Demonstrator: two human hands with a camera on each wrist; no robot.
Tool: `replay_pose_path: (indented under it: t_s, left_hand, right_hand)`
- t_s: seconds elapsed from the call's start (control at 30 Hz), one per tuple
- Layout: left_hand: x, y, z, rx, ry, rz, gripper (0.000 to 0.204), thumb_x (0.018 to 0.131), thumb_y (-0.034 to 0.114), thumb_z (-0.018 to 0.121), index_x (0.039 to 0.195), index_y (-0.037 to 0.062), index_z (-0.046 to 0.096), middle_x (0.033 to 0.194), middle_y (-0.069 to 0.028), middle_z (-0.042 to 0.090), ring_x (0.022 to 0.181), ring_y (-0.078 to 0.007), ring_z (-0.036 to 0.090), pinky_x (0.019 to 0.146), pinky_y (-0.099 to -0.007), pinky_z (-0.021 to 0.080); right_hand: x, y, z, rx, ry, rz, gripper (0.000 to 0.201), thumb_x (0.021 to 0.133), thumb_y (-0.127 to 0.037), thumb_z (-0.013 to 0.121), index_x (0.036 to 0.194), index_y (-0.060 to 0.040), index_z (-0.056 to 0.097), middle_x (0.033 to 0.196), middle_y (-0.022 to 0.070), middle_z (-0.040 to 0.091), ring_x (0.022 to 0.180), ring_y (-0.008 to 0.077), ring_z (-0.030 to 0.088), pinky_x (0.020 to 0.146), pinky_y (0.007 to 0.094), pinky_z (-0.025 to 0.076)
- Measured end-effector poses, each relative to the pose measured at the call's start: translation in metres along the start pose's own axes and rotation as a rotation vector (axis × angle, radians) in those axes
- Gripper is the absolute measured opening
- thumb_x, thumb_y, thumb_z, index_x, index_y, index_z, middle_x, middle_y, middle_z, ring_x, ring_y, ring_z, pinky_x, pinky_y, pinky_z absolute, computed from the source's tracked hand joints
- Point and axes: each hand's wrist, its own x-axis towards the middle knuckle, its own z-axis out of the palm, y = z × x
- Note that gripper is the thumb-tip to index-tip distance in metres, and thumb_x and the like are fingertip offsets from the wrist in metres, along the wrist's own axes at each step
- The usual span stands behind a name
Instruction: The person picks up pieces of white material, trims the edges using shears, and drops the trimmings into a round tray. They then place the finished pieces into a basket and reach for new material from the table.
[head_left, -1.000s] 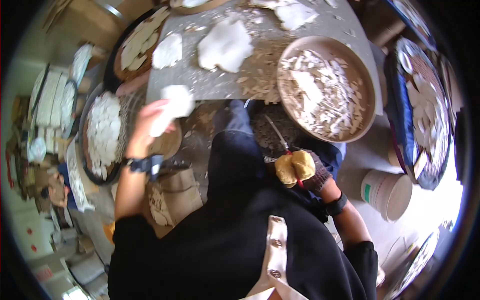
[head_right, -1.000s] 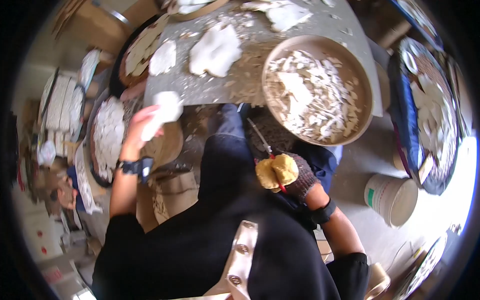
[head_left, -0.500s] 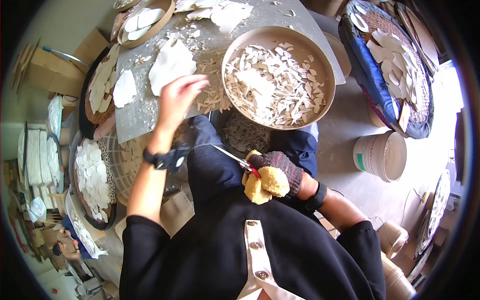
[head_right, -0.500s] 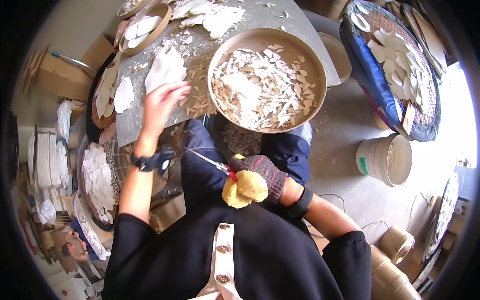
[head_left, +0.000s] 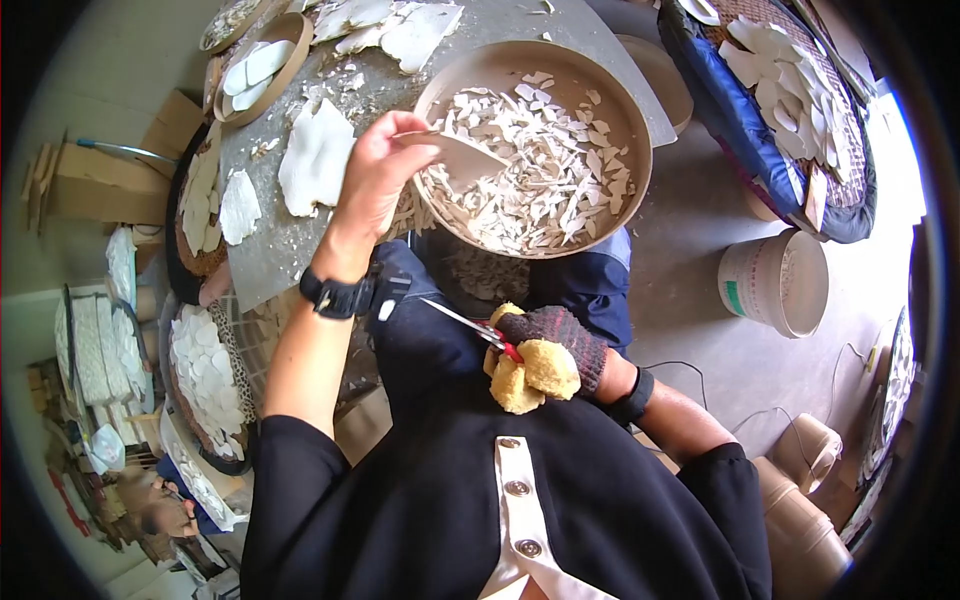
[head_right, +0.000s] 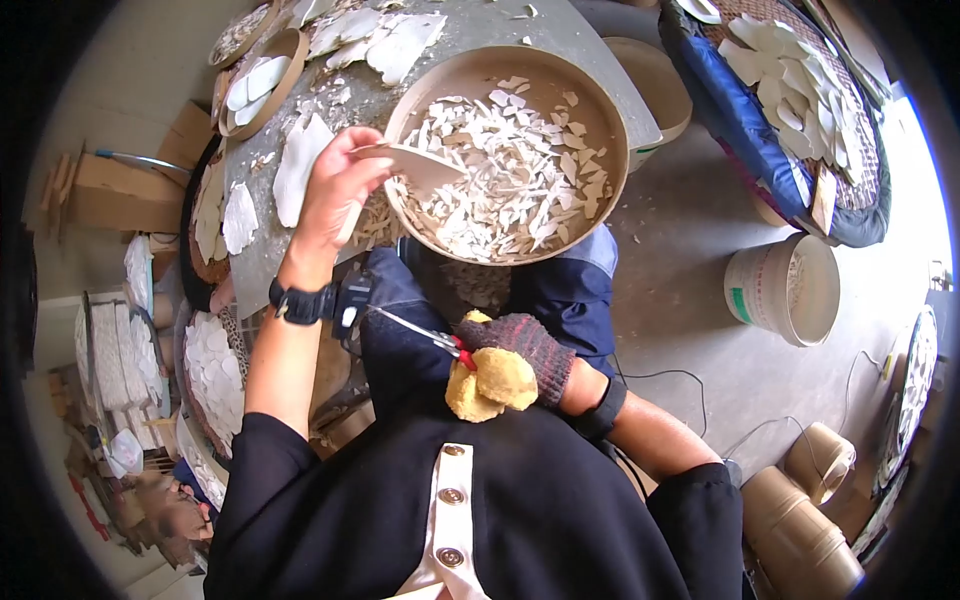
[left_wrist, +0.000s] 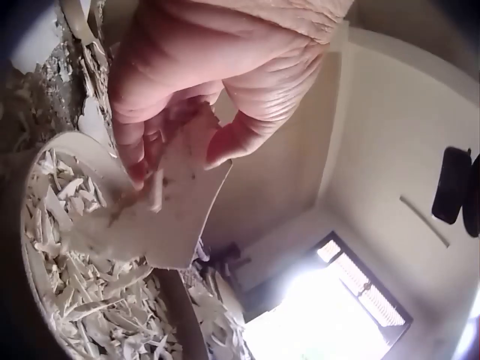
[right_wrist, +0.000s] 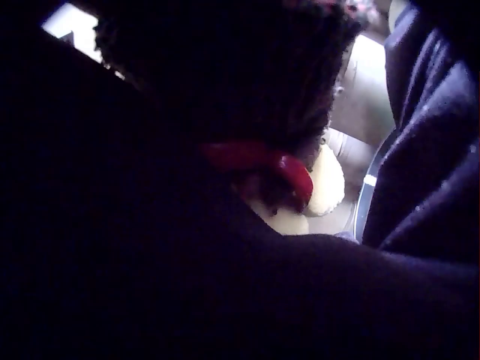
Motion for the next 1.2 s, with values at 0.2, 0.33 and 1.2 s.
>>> replay_pose_path:
  t_s: [0.2, 0.33, 1.2]
  left_hand:
    - [-0.048, 0.006, -0.034, 0.029, 0.128, -0.027, 0.036, 0.082, 0.0, 0.06, 0.116, 0.0017, 0.047, 0.089, -0.005, 0.062, 0.07, -0.006, 0.058, 0.06, -0.0181, 0.048]
    - [-0.071, -0.007, -0.049, 0.096, 0.167, -0.093, 0.037, 0.082, 0.0, 0.061, 0.115, 0.0035, 0.045, 0.087, -0.0036, 0.063, 0.066, -0.0033, 0.055, 0.053, -0.016, 0.044]
    - [-0.131, -0.064, 0.001, -0.405, 0.453, -0.125, 0.027, 0.087, 0.007, 0.058, 0.11, -0.0008, 0.047, 0.095, -0.0154, 0.063, 0.078, -0.0207, 0.066, 0.07, -0.0284, 0.055]
  right_hand:
    - [0.009, 0.036, 0.028, 1.652, 0.057, 0.406, 0.017, 0.083, -0.011, 0.058, 0.099, -0.0044, 0.056, 0.088, 0.0081, 0.063, 0.083, 0.0187, 0.063, 0.07, 0.0297, 0.05]
    - [0.025, 0.063, 0.044, 1.482, 0.006, 0.16, 0.02, 0.091, -0.012, 0.052, 0.105, 0.0029, 0.054, 0.103, 0.0162, 0.06, 0.097, 0.024, 0.06, 0.085, 0.0367, 0.05]
    - [0.083, 0.075, 0.074, 0.202, 0.396, -0.106, 0.031, 0.072, -0.024, 0.068, 0.098, -0.0061, 0.063, 0.087, 0.0118, 0.064, 0.081, 0.031, 0.06, 0.071, 0.0384, 0.048]
